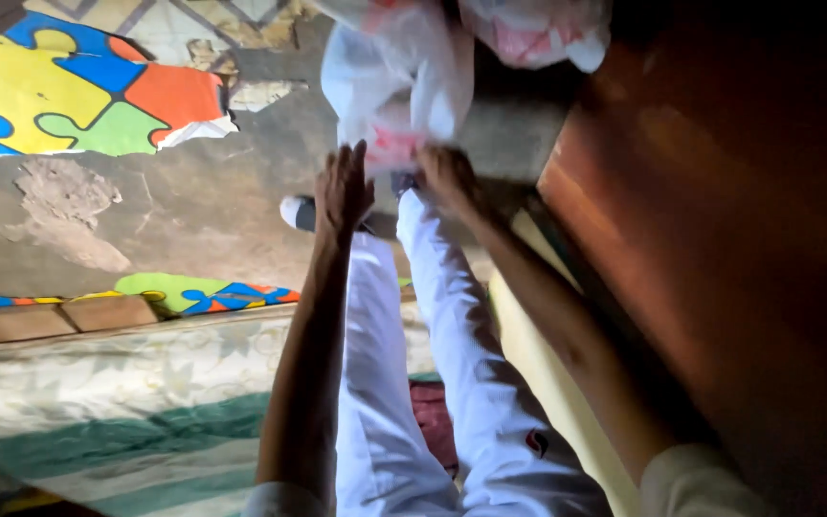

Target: The recorder gathers various small packets and containers from around the room and sorts them into plastic shopping bags.

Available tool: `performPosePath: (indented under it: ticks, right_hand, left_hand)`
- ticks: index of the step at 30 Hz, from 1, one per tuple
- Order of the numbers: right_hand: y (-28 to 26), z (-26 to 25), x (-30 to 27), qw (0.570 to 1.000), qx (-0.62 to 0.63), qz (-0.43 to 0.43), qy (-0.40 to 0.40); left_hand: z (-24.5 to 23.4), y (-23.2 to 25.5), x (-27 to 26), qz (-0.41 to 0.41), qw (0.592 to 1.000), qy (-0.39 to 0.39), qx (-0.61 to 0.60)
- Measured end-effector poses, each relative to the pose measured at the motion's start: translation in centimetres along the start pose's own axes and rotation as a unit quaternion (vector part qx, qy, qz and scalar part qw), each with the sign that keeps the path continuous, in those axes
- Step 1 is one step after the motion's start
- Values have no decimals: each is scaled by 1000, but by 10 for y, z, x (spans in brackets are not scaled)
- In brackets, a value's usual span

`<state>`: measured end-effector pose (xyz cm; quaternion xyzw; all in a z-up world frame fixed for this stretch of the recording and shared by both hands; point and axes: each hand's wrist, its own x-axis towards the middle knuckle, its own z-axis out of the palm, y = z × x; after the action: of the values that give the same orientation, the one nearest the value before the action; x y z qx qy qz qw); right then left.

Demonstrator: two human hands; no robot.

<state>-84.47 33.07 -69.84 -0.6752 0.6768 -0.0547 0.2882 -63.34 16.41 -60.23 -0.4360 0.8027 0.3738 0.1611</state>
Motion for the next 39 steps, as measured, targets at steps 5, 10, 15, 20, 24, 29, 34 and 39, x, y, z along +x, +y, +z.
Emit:
performPosePath:
  ticks: [5,10,15,20,24,29,34,39]
  right_hand:
    - [-73,-85,-14,996,86,-17,17]
    - [-138,-139,-18,988,137,-49,47]
    - [-224,-226,-6,982,138,-6,-132]
    - [-254,-245,-35,978,90,-33,-186]
    - [-251,-238,-50,979,68,-37,-190]
    - [-293,-267,-24,979,60,-61,-187]
    - [-318,-278,-10,979,42,-83,-179]
    - [-323,-275,-5,980,23,-88,-178]
  left_hand:
    - [-29,13,-30,-130,982,16,-133]
    - [-87,12,-62,-313,925,-93,-193]
    - [-59,-18,-126,-306,901,211,-225]
    - [-26,-35,-185,-331,889,130,-289]
    - [-102,-3,-234,-395,796,204,-410]
    - [-153,5,-273,-328,724,426,-432]
    - [-168,-15,-297,-238,814,472,-243]
    - [-154,-44,-299,-182,950,252,-24]
